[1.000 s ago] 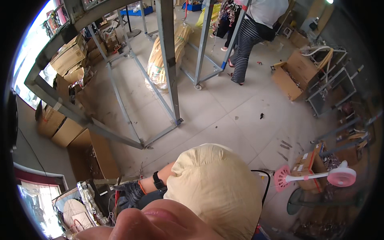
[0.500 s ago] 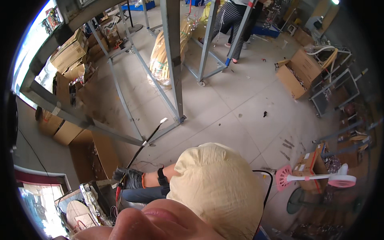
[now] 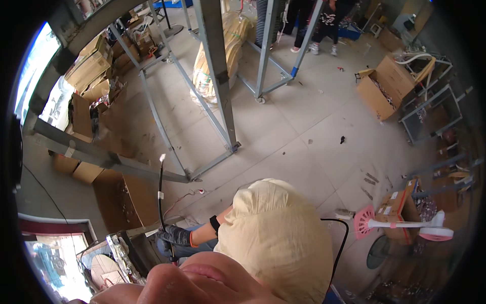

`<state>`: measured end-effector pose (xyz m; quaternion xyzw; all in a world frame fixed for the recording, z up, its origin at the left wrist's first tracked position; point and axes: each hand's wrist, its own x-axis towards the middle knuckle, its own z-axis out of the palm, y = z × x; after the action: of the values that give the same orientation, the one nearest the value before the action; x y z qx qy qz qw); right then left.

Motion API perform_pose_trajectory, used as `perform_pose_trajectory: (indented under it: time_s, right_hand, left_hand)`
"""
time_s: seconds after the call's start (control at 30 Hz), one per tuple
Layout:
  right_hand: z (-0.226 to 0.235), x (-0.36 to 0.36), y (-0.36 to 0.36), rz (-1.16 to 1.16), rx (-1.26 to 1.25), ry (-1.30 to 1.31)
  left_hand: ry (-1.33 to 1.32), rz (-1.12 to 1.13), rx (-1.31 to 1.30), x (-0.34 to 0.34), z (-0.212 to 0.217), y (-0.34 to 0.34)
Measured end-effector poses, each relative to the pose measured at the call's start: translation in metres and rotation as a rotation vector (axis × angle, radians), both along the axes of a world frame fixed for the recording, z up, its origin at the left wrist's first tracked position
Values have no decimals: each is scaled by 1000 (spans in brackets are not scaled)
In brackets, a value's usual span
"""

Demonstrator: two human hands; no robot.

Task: The person is assembling and testing a wire harness by connecting various wire ends into a testing fixture on a workbench.

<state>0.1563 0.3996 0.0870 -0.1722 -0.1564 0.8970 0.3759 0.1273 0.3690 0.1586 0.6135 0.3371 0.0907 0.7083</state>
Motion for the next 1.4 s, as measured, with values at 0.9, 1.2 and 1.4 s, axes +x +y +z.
perform_pose_trajectory:
  time_s: [0.9,1.2,1.4]
  right_hand:
    - [33,73,-40,612,242,-531]
    - [1,12,-59,706,349,-91]
    - [-35,35,45,-49,-266,-1]
  left_hand:
    - [-488,407,-772,-94,-62,25]
    - [27,769,-387,-73,-39,94]
    - [-13,920,-253,-109,-13,65]
